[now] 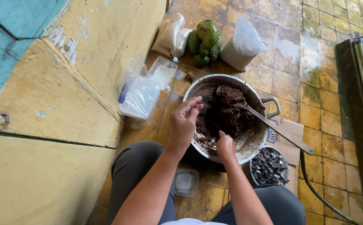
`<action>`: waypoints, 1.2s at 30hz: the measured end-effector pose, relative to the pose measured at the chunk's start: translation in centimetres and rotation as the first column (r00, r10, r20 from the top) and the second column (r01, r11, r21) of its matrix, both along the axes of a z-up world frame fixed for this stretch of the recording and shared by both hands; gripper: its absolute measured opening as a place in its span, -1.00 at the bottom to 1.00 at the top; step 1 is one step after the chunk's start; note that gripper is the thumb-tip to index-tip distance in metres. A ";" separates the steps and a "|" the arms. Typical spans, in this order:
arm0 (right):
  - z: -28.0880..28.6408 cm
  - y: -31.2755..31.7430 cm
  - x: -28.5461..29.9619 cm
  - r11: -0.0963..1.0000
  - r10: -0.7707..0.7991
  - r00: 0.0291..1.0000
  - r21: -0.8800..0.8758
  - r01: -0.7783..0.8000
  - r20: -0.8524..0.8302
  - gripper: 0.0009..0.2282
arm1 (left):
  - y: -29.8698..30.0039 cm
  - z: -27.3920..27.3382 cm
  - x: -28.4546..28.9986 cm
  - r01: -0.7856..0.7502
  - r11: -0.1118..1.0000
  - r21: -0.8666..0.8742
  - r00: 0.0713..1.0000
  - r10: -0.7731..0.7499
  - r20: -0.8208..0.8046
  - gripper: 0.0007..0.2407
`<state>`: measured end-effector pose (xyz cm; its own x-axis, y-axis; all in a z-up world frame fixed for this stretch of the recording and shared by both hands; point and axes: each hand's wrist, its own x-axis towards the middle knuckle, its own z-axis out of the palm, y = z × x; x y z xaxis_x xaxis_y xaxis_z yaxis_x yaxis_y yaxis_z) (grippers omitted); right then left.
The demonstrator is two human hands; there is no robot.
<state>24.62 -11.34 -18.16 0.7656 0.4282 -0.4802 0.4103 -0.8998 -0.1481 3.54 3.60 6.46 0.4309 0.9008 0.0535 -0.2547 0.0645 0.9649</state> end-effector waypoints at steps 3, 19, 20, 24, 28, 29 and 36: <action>6.8 0.8 -2.9 0.997 -0.047 0.995 0.062 0.053 -0.089 -0.52 | 0.2 -0.2 0.1 0.000 1.000 -0.001 1.000 0.000 -0.024 -0.77; 0.9 -1.6 0.4 0.767 -0.285 0.812 0.386 0.512 -0.510 -0.71 | 0.3 -1.4 0.9 -0.018 1.000 0.011 0.995 0.019 -0.097 -0.73; 1.5 -1.5 0.0 0.755 -0.279 0.788 0.382 0.533 -0.549 -0.68 | 0.2 -1.7 1.2 -0.016 1.000 0.024 0.993 0.018 -0.119 -0.73; 5.5 -1.2 -1.1 0.710 -0.242 0.727 0.394 0.584 -0.643 -0.63 | 0.3 -3.0 2.0 -0.004 0.998 0.068 0.975 0.019 -0.222 -0.72; 10.8 -0.8 -1.4 0.665 -0.204 0.737 0.461 0.588 -0.645 -0.64 | 0.0 -3.2 2.5 0.008 1.000 -0.015 0.980 -0.011 -0.200 -0.69; 12.6 -0.8 -1.5 0.644 -0.201 0.752 0.494 0.584 -0.628 -0.64 | -0.1 -3.8 2.9 0.015 0.999 -0.051 0.978 -0.025 -0.205 -0.69; 20.9 -1.6 -2.5 0.550 -0.122 0.819 0.649 0.526 -0.561 -0.63 | -0.7 -8.8 5.8 0.080 0.972 -0.223 0.943 -0.146 -0.299 -0.67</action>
<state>22.10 -12.94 2.70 0.7421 0.5390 -0.3984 -0.1710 -0.4225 -0.8901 9.38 2.88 -2.31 0.4954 0.8223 -0.2800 0.0768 0.2796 0.9570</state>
